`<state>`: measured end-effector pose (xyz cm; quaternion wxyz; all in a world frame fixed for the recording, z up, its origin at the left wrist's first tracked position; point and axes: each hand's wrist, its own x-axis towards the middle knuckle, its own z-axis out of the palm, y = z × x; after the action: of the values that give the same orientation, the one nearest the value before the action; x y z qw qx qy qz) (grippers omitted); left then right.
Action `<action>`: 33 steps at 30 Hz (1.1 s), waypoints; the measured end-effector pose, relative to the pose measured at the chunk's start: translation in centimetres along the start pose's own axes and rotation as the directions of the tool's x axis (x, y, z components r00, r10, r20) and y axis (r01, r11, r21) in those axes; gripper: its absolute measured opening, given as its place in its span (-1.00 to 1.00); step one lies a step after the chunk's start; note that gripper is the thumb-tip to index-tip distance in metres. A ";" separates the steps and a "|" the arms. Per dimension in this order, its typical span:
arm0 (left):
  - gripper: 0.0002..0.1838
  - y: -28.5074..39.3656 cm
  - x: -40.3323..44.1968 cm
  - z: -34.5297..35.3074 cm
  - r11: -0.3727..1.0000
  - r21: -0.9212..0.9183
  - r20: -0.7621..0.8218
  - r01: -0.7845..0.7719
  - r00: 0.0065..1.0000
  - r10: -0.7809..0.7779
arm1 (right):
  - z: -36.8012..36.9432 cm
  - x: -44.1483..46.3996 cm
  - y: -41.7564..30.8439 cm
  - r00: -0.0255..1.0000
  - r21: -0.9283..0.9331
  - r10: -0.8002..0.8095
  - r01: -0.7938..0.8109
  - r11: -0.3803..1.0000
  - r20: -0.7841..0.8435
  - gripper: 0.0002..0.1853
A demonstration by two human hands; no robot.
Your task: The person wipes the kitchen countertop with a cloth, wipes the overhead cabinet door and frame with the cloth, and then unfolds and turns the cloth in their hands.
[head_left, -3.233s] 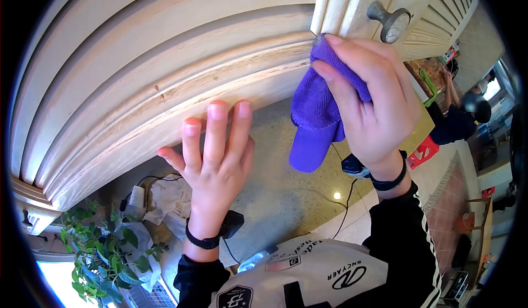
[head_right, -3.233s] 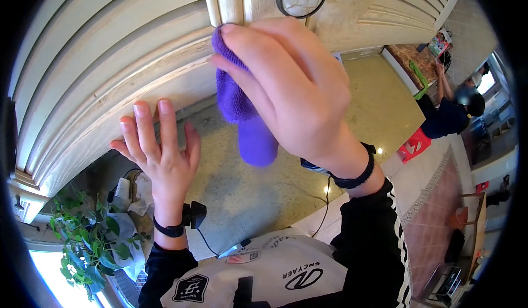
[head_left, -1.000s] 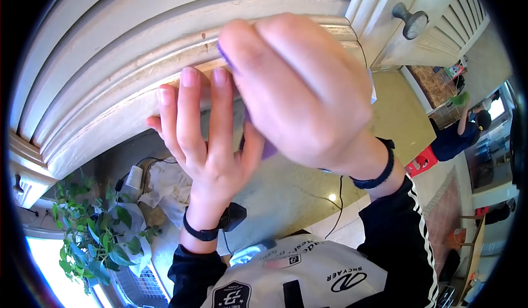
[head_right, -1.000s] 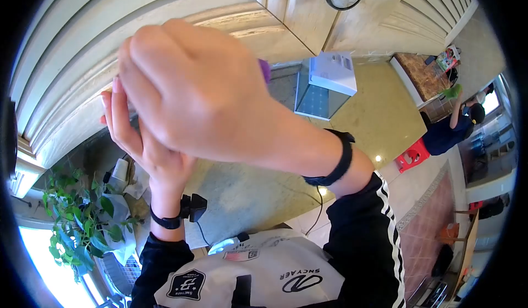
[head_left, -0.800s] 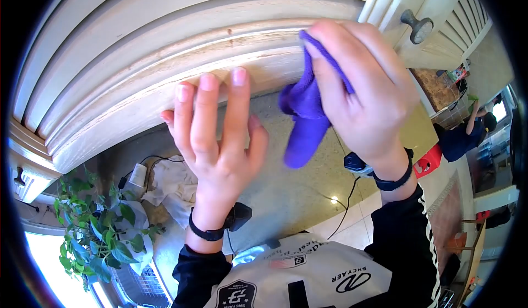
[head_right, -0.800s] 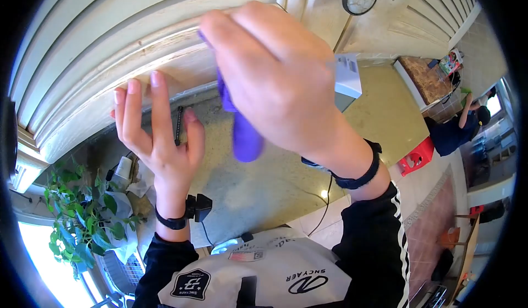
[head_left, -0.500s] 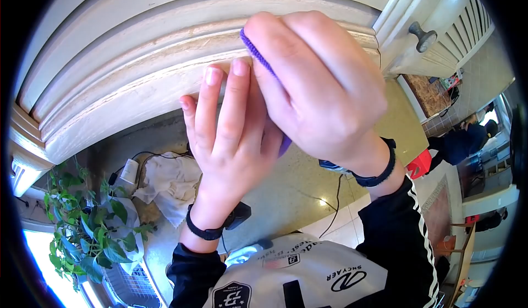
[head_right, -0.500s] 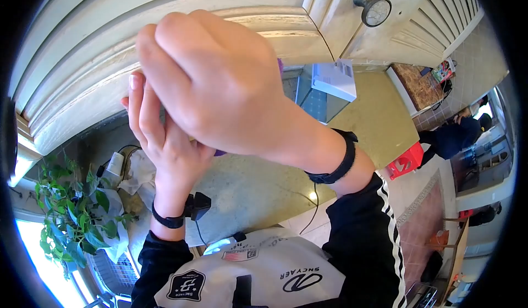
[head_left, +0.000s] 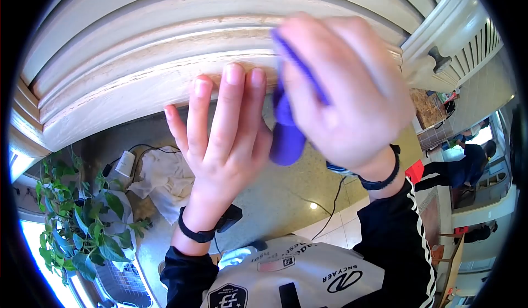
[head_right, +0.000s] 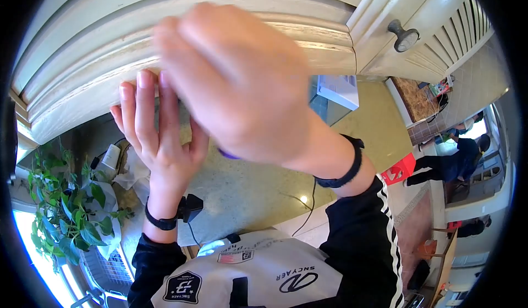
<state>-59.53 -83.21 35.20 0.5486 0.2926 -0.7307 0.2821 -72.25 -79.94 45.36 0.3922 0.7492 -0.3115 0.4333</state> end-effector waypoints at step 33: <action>-0.38 -1.1 0.5 -1.9 0.992 -0.112 0.111 0.053 0.993 -0.040 | -2.7 0.0 0.3 0.992 -0.101 0.099 -0.091 0.991 0.077 -0.78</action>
<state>-57.62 -82.57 36.24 0.5305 0.2925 -0.7672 0.2106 -73.61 -77.79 46.30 0.3942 0.7307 -0.3832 0.4048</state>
